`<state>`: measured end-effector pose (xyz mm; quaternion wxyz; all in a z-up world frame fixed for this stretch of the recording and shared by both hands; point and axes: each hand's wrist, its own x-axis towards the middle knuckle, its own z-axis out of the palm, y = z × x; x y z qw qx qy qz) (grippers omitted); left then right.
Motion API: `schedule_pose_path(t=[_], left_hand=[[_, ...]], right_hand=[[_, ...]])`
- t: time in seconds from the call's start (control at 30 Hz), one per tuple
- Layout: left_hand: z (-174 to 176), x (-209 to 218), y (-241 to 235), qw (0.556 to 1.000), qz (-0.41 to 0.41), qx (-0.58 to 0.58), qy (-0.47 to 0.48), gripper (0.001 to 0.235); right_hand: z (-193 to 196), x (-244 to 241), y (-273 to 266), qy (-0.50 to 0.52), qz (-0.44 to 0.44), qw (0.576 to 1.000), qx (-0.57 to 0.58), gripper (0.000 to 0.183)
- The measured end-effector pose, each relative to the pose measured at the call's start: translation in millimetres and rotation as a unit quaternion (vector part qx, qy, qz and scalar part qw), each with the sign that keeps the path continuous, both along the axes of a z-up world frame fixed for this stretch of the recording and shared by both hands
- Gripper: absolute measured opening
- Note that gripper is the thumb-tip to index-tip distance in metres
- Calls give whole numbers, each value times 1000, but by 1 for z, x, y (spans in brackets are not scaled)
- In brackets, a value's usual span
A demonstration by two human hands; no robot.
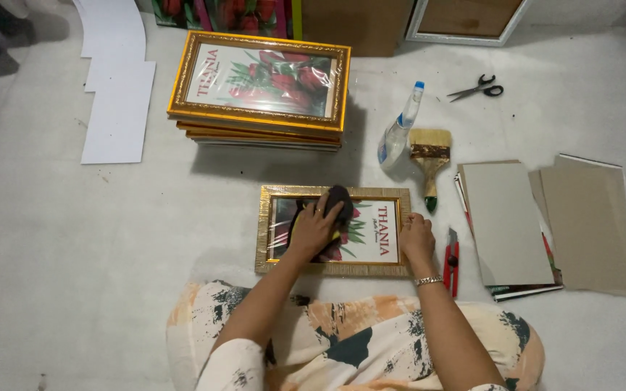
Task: Finishing a picture frame by cleaning the glass, brushing the backboard, and trimming the backing material.
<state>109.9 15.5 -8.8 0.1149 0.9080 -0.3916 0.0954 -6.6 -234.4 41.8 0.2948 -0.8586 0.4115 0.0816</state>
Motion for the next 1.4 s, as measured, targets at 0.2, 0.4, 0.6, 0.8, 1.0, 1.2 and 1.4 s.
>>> schedule_pose_path(t=[0.2, 0.4, 0.6, 0.8, 1.0, 1.2, 1.4], left_hand=[[-27, 8, -53, 993, 109, -56, 4, 66], [11, -87, -35, 996, -46, -13, 76, 68], [2, -74, -25, 989, -129, -13, 70, 58], [-23, 9, -58, 996, -62, -33, -54, 64], [-13, 2, -92, 996, 65, -4, 60, 67], [-22, -81, -85, 991, -85, -22, 96, 69], [-12, -88, -68, 981, -173, -51, 77, 65]], right_hand=[[7, -3, 4, -17, 1, 1000, -4, 44], [-5, -1, -2, -25, 4, 1000, -6, 43], [-9, -2, -4, -27, 6, 1000, -2, 44], [5, -4, 5, -25, 8, 1000, -14, 42], [-20, -4, -21, -48, -3, 999, 9, 44], [-18, -2, -25, -13, -36, 999, -4, 40], [-14, -2, -25, -8, -94, 995, 19, 39]])
